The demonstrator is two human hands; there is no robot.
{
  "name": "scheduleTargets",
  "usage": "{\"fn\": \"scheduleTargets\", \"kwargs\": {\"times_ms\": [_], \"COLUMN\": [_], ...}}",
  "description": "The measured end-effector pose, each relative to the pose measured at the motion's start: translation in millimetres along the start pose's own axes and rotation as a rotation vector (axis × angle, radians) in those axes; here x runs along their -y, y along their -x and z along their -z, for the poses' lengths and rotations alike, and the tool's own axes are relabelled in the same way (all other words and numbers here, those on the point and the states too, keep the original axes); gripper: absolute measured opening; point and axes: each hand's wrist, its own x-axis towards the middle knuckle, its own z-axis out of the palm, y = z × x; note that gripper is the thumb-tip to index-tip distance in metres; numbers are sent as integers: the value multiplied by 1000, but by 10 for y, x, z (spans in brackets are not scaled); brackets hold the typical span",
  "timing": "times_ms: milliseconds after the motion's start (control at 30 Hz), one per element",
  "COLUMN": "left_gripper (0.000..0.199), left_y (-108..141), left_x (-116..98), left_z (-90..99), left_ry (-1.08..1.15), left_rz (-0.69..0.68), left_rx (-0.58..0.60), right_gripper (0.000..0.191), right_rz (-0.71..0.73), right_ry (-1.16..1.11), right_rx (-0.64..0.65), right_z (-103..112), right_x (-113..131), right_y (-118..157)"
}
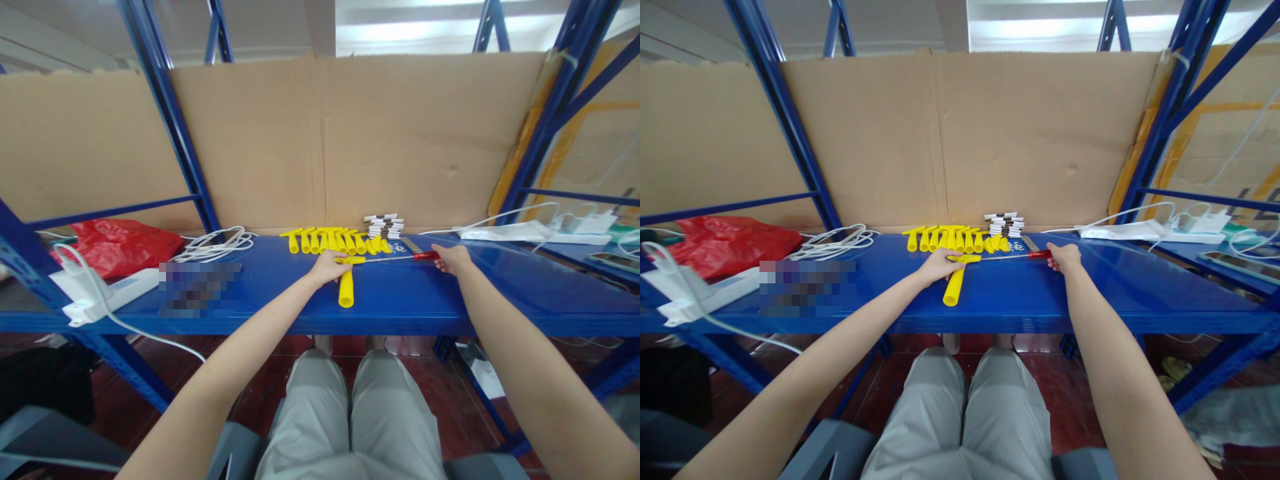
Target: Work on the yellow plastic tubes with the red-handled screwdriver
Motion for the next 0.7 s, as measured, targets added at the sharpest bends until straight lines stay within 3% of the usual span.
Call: {"fn": "scheduleTargets", "kwargs": {"times_ms": [100, 300, 500, 700], "left_gripper": [36, 29, 29, 23], "left_y": [-22, -109, -119, -135], "left_x": [26, 87, 108, 137], "left_z": [-32, -94, -94, -90], "left_ry": [-49, -273, -322, -282], "left_rz": [-42, -175, -178, -193], "left_rx": [-23, -205, -222, -218], "right_gripper": [19, 11, 11, 17], "right_rz": [7, 28, 95, 71], "right_ry": [15, 93, 162, 159], "right_rx": [-17, -50, -122, -162], "right_z": [0, 6, 67, 131], "right_x": [-13, -30, -41, -19], "right_y": [-20, -82, -88, -64]}}
